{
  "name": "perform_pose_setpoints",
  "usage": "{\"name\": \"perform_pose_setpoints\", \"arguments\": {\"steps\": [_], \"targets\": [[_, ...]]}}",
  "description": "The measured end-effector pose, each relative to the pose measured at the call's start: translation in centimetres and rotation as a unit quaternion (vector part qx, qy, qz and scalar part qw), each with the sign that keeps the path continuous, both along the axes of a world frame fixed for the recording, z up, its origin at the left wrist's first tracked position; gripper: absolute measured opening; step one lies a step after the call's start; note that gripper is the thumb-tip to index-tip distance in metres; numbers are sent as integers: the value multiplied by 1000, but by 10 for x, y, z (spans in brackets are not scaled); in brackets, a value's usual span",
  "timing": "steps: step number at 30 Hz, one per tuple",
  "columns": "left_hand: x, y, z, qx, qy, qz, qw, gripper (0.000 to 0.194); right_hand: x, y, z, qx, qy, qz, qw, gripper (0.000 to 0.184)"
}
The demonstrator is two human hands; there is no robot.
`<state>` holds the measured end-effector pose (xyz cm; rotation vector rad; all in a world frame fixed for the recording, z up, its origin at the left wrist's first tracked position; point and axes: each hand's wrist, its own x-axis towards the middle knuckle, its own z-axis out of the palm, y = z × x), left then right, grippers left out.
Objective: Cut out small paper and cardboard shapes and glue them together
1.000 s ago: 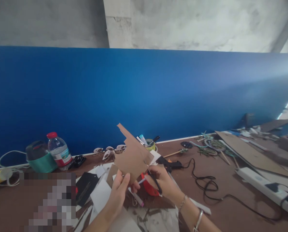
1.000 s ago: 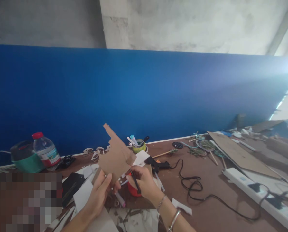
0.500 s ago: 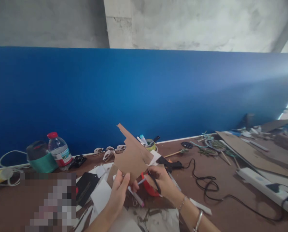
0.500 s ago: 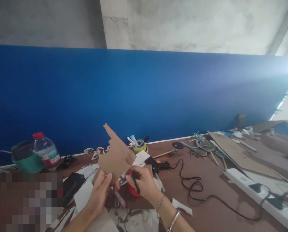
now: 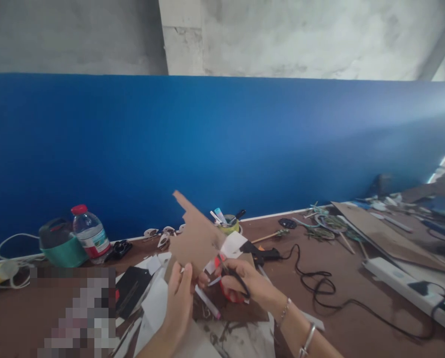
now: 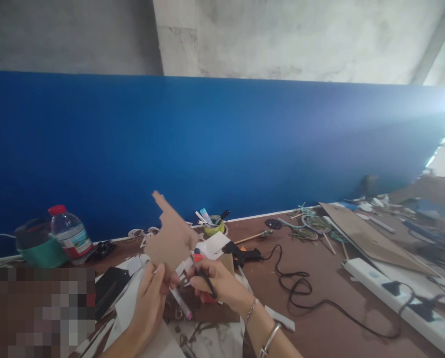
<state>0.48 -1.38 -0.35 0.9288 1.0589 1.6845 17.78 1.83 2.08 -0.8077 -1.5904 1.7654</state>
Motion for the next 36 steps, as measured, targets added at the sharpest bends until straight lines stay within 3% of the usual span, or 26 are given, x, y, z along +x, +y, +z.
{"name": "perform_pose_setpoints", "arguments": {"steps": [3,8,11,18,29,36], "targets": [[-4,4,6,7,-54,17,998,28,1,0,-5,-10,-11,27,1000,36],[-13,11,5,28,-64,80,994,24,9,4,-9,22,-63,34,997,34],[-14,13,3,34,-79,111,990,23,11,6,-10,29,-64,5,998,36],[-11,11,-1,8,-38,65,997,27,3,4,-3,44,-50,-72,995,37],[-12,10,0,11,-2,26,1000,28,1,8,-11,59,-47,-86,993,39],[-10,11,3,-8,-39,34,999,32,-2,3,-2,40,-30,-80,996,39]]}}
